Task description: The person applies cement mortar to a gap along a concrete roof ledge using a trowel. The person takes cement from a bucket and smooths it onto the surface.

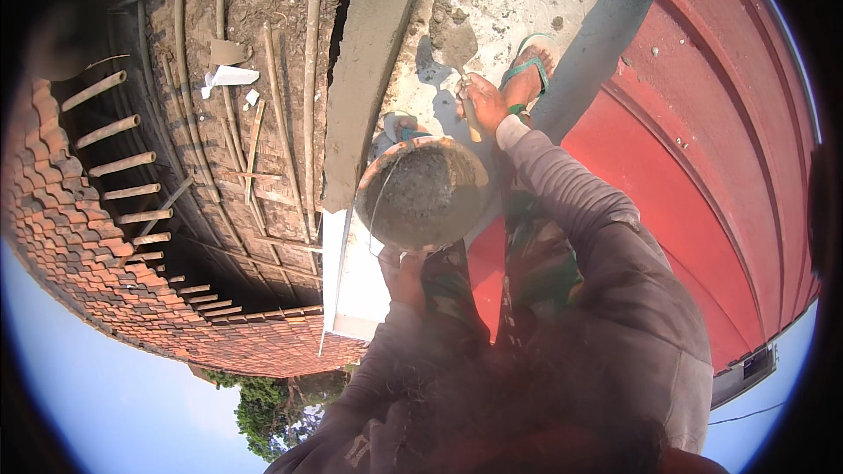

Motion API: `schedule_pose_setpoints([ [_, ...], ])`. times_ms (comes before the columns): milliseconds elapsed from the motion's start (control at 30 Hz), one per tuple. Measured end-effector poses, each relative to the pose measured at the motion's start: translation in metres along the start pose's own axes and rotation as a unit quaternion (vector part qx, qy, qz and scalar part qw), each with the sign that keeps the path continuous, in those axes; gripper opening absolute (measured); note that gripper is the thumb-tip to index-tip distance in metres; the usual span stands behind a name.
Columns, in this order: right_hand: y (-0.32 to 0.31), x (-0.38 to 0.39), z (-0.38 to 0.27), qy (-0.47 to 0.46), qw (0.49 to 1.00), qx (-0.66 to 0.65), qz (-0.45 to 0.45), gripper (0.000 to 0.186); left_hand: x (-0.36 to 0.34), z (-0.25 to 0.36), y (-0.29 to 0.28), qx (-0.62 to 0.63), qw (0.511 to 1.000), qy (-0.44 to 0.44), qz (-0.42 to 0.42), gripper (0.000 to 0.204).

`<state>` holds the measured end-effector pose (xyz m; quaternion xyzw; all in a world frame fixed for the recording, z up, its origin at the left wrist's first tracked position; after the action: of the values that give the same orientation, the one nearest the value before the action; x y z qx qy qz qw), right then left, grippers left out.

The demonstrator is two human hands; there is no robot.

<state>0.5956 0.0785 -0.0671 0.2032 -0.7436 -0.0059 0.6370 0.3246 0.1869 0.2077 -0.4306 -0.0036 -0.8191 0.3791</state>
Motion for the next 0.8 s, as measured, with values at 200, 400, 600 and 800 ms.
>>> schedule_pose_setpoints([
  [200,-0.031,0.229,-0.119,-0.203,0.918,0.322,0.114,0.030,-0.028,0.063,0.066,0.001,0.996,0.041,-0.078,0.015],
  [400,-0.049,0.354,-0.165,-0.157,0.856,0.457,0.183,0.033,-0.071,0.130,0.145,-0.095,0.966,0.171,-0.168,0.013],
  [600,-0.076,0.414,-0.287,-0.166,0.815,0.507,0.225,0.045,-0.104,0.274,0.253,-0.049,0.985,0.068,-0.153,0.019],
  [800,-0.115,0.336,-0.366,-0.126,0.754,0.593,0.252,0.048,-0.164,0.305,0.325,-0.215,0.918,0.241,-0.231,0.013],
])
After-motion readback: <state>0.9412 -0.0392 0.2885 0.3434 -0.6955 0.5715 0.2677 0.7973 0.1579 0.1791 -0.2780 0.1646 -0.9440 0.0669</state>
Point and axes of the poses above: each hand's wrist, its own x-axis away from the middle knuckle, its own y-axis out of the palm, z = x × y, the point moved 4 cm from there along -x, towards the middle knuckle, and after that the axes turned 15 degrees about y, right-handed, at the moved point
